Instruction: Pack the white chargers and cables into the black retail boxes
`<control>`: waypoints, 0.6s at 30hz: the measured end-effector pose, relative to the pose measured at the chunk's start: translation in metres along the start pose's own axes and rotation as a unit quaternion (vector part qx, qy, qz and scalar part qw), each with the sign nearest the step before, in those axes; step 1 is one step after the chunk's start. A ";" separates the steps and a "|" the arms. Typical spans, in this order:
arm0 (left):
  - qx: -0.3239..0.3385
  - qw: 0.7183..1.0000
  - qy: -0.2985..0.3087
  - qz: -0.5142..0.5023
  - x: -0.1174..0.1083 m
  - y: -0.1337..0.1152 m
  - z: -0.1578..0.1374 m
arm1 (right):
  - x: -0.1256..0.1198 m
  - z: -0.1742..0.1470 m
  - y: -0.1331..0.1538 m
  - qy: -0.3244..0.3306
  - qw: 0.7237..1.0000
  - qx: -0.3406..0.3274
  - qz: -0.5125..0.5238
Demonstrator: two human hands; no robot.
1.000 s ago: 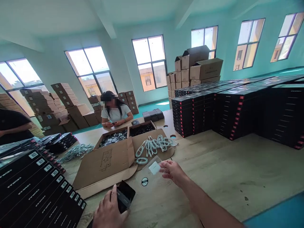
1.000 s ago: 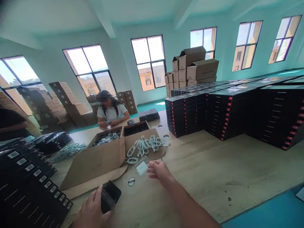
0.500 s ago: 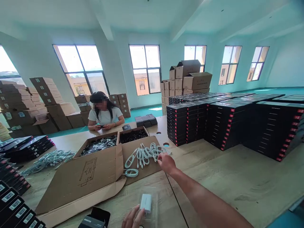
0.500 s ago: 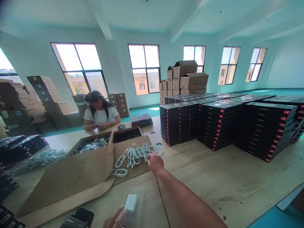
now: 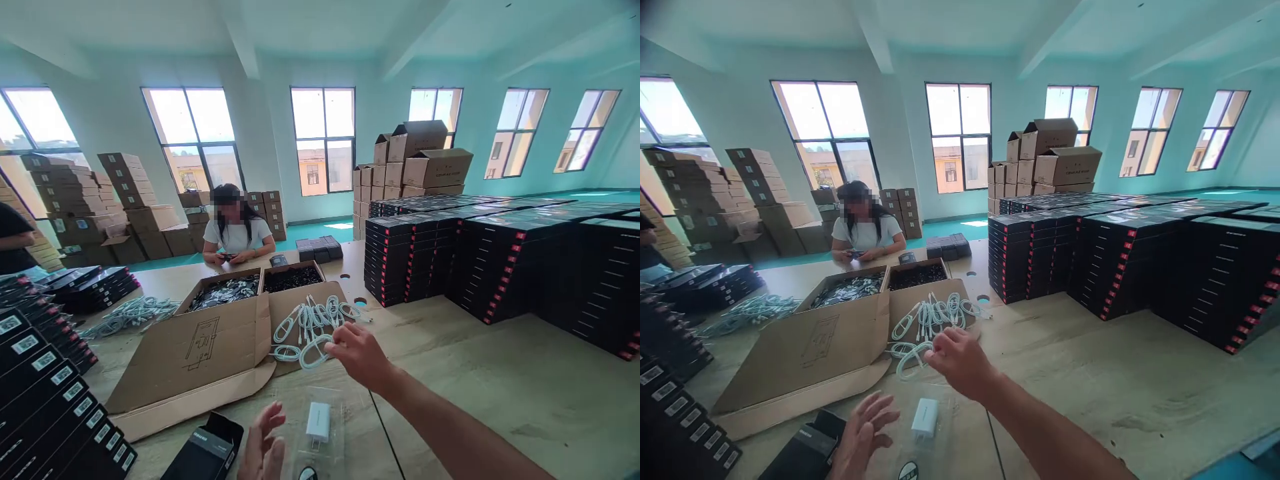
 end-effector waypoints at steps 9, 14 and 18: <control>-0.226 0.950 0.099 -0.192 0.036 -0.049 -0.011 | -0.013 -0.027 0.076 -0.248 0.831 0.275 0.415; -0.202 0.949 0.184 -0.159 0.056 -0.050 -0.037 | 0.016 -0.029 0.090 -0.188 0.624 0.403 0.643; -0.274 0.899 0.271 -0.207 0.061 -0.047 -0.054 | 0.007 -0.014 0.090 -0.101 0.606 0.352 0.707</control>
Point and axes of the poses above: each hand's wrist, its own z-axis towards the middle knuckle, its own x-axis out of the palm, y = z × x, the point moved 6 cm from there along z, towards the middle knuckle, and after that the axes turned 12 degrees about -x, right-handed, at the moved point
